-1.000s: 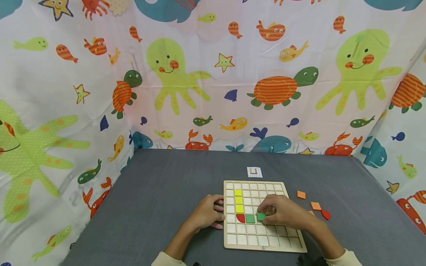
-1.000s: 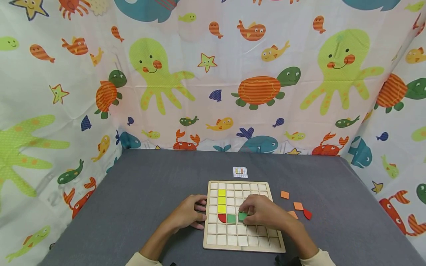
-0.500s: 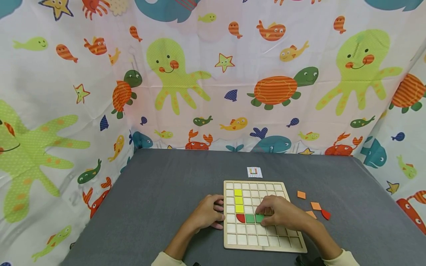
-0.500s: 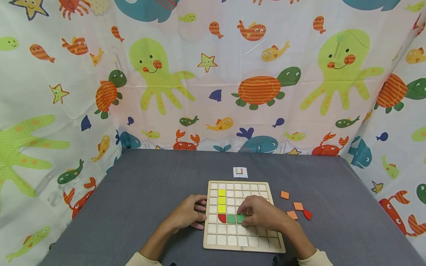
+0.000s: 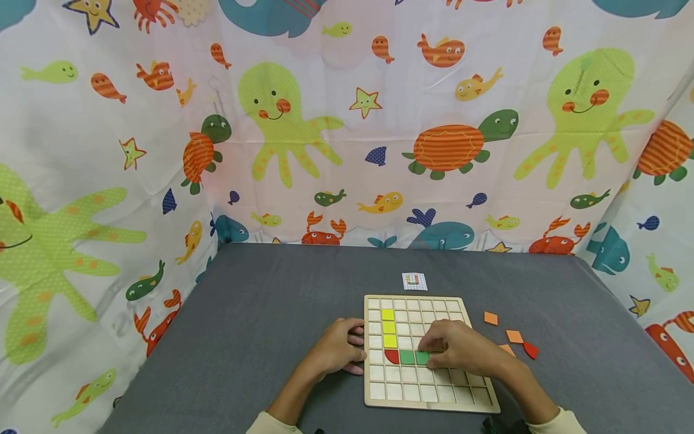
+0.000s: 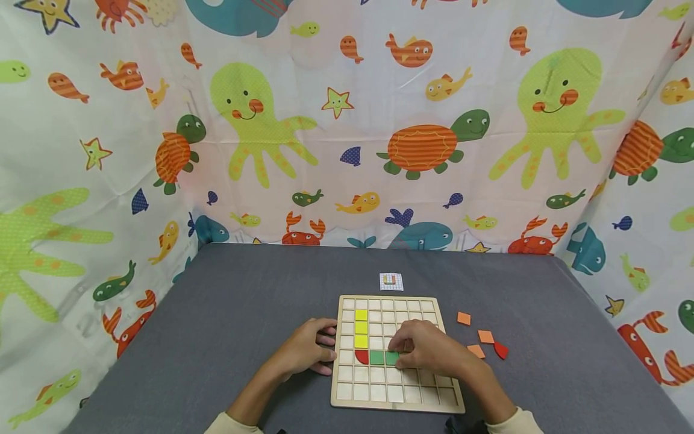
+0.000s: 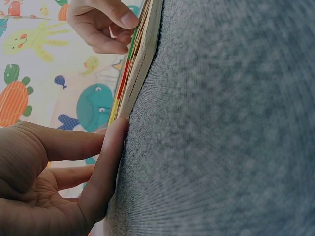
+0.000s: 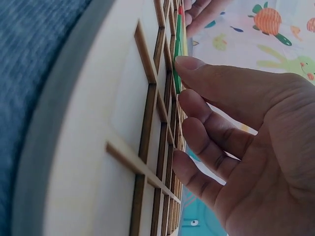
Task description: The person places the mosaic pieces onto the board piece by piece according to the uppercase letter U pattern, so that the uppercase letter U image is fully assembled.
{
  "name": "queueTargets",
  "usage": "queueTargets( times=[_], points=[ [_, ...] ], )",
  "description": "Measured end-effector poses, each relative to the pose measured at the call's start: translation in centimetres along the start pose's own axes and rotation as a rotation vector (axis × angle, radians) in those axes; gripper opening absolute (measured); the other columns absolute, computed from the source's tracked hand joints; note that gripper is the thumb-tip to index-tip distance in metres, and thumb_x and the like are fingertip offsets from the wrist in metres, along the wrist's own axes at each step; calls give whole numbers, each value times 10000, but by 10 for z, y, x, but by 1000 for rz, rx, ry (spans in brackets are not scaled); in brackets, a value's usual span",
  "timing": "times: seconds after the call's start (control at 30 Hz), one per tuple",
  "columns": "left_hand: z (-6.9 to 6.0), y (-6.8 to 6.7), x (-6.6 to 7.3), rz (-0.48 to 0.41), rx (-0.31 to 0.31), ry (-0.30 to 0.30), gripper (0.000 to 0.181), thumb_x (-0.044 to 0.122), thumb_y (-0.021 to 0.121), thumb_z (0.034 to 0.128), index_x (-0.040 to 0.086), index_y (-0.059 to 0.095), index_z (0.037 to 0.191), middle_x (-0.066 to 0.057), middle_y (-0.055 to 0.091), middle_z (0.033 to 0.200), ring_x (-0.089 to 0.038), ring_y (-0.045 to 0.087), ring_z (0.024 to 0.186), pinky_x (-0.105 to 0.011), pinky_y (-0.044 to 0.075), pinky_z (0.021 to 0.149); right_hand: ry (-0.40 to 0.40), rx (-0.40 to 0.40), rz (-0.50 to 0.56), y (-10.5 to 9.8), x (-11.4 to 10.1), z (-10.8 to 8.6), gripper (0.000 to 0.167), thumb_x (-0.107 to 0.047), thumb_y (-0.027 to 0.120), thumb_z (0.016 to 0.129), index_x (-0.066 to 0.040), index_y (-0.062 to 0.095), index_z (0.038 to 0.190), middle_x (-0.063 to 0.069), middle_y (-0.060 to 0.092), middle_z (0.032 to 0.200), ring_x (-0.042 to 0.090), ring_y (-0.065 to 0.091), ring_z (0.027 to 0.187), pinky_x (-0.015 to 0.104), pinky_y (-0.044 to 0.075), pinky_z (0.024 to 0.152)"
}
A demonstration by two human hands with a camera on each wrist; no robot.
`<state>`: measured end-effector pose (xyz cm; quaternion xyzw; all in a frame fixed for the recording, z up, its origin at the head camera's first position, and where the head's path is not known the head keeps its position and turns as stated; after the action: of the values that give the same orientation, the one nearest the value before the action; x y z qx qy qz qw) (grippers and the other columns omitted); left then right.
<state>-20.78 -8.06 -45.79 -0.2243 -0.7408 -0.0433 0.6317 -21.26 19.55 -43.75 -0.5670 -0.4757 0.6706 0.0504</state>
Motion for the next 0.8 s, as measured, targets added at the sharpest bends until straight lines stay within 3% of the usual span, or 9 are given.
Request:
queueTargets(
  times=[0.27, 0.5, 0.8],
  points=[
    [1, 0, 0, 3, 2, 3, 658, -140, 748, 861, -49, 538, 1477, -156, 553, 1263, -280, 617, 1119, -392, 686, 605, -9, 10, 1, -3, 1, -2, 191, -224, 875, 877, -214, 808, 1056, -72, 709, 1031, 86, 649, 922, 257, 588, 780],
    [1, 0, 1, -5, -4, 1, 663, -149, 745, 853, -53, 539, 1476, -162, 547, 1260, -281, 615, 1112, -390, 687, 606, -58, 67, 27, -13, 6, -9, 223, -225, 874, 883, -168, 804, 1087, -31, 721, 1006, 90, 632, 880, 247, 573, 735],
    [1, 1, 0, -22, -10, -11, 671, -147, 744, 856, -49, 531, 1485, -166, 545, 1276, -280, 612, 1118, -399, 688, 612, -25, 116, 24, -25, 16, -15, 239, -167, 865, 881, -110, 782, 1098, -4, 702, 950, 86, 605, 841, 229, 545, 695]
  ],
)
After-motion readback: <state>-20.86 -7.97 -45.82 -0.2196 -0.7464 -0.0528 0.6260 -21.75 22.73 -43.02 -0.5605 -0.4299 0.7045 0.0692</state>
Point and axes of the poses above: each hand's wrist, its own z-axis towards the middle knuckle, its own y-axis out of the palm, x = y × z, the point moved 3 cm from there along z, towards the middle knuckle
